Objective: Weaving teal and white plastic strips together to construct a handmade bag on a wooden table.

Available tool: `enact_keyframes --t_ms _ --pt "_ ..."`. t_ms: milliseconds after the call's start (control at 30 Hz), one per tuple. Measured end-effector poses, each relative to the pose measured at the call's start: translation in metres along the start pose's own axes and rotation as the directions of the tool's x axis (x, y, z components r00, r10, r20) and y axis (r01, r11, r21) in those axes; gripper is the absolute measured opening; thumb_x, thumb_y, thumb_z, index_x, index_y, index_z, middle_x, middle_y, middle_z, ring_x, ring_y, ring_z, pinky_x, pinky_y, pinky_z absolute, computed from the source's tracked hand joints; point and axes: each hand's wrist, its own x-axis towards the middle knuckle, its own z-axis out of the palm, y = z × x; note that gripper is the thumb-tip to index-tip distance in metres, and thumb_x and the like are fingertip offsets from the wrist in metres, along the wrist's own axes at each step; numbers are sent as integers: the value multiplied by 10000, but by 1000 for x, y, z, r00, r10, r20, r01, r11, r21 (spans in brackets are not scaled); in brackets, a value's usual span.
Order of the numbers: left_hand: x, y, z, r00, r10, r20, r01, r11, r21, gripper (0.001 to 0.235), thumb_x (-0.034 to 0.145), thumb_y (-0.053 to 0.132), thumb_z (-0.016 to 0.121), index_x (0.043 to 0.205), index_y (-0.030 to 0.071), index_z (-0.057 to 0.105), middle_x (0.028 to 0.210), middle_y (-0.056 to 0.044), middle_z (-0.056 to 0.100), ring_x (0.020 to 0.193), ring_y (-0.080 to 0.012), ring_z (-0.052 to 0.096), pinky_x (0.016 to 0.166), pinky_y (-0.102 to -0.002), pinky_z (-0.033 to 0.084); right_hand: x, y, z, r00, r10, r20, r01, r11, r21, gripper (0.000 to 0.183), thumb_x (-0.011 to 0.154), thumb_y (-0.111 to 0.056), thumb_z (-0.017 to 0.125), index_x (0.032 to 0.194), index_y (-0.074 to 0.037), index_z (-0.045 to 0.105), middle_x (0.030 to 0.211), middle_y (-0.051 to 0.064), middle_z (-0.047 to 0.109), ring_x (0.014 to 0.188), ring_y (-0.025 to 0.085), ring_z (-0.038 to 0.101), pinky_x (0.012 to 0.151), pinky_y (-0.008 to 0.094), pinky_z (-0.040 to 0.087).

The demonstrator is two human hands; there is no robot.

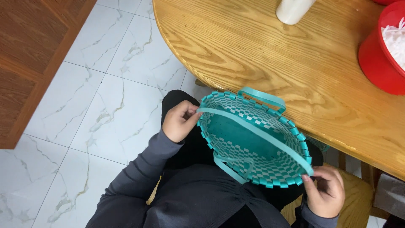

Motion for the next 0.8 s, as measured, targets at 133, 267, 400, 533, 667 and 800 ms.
enact_keyframes --t_ms 133,267,400,533,667,800 --pt "1 9 -21 986 36 164 -18 994 -109 203 876 124 680 756 128 517 604 23 563 518 -66 478 522 -244 401 6 11 -11 999 -45 -22 43 995 -93 157 861 -9 733 945 14 602 945 158 624 896 255 593 842 362 461" --pt "-1 0 -25 912 19 410 1 999 -48 190 786 198 782 771 149 599 679 44 635 548 -39 533 503 -211 416 28 1 -15 993 -27 -116 22 999 -41 183 942 -30 690 1082 42 596 1011 182 600 908 250 571 827 341 436" --pt "-4 5 -23 916 -85 392 87 996 15 218 755 179 804 750 141 590 645 19 679 562 -53 621 523 -201 471 61 -30 10 996 92 12 -89 983 -162 171 899 9 733 1064 18 686 990 159 671 884 218 621 792 318 474" --pt "-4 2 -20 926 -13 377 8 1000 15 183 783 87 764 793 109 583 743 1 684 636 -85 653 575 -208 522 72 -40 23 982 132 134 -118 987 -107 204 903 -137 666 1079 -37 689 1031 113 690 942 197 646 823 307 494" --pt "-3 -3 -18 916 167 364 -208 975 76 140 779 112 780 836 94 654 682 2 573 578 -119 523 526 -247 429 68 -44 22 968 176 179 -149 976 -158 218 905 -202 634 1069 -75 700 1008 73 695 924 191 642 788 323 493" --pt "-2 -17 -18 897 251 363 -310 944 113 238 772 179 791 966 93 683 686 -13 574 576 -141 527 535 -272 452 65 -41 16 967 168 192 -148 983 -111 237 885 -202 647 1080 -69 673 1063 81 685 972 198 647 843 318 511"
